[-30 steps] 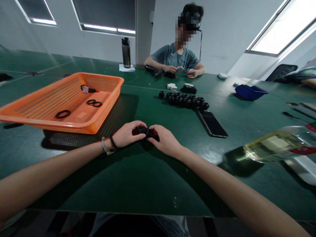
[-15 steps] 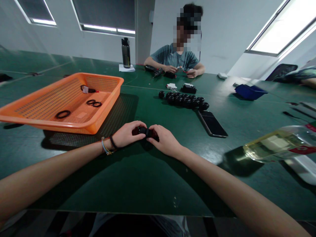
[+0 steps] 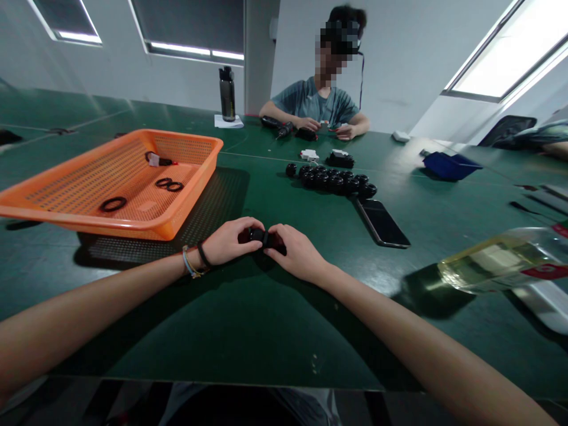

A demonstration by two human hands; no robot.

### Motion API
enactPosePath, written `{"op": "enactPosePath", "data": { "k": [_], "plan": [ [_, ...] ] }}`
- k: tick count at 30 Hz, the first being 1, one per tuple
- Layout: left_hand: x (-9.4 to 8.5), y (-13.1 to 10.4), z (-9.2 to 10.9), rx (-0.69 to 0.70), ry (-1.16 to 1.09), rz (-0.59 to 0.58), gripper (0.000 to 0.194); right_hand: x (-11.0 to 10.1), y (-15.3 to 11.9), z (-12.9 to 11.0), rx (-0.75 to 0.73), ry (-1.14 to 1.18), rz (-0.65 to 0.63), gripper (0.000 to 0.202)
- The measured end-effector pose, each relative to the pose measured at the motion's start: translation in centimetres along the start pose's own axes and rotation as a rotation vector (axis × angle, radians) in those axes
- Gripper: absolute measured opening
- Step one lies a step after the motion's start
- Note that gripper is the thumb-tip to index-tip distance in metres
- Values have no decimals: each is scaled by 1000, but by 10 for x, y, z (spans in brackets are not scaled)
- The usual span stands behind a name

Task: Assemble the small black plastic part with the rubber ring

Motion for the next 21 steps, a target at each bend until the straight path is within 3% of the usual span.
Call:
{"op": "enactPosePath", "data": {
  "k": [21],
  "plan": [
    [0,0,0,5,21,-11,27,1,0,0,-2,-6,-4,19]
  ]
}}
Point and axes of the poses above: each hand's wrist, its own y-axis towards the middle knuckle, its own x-axis out of the palm, z = x × y, the point moved 5 cm from there along y, towards the middle knuckle, and after that the axes turned 14 degrees about x, right-handed, at the moved point
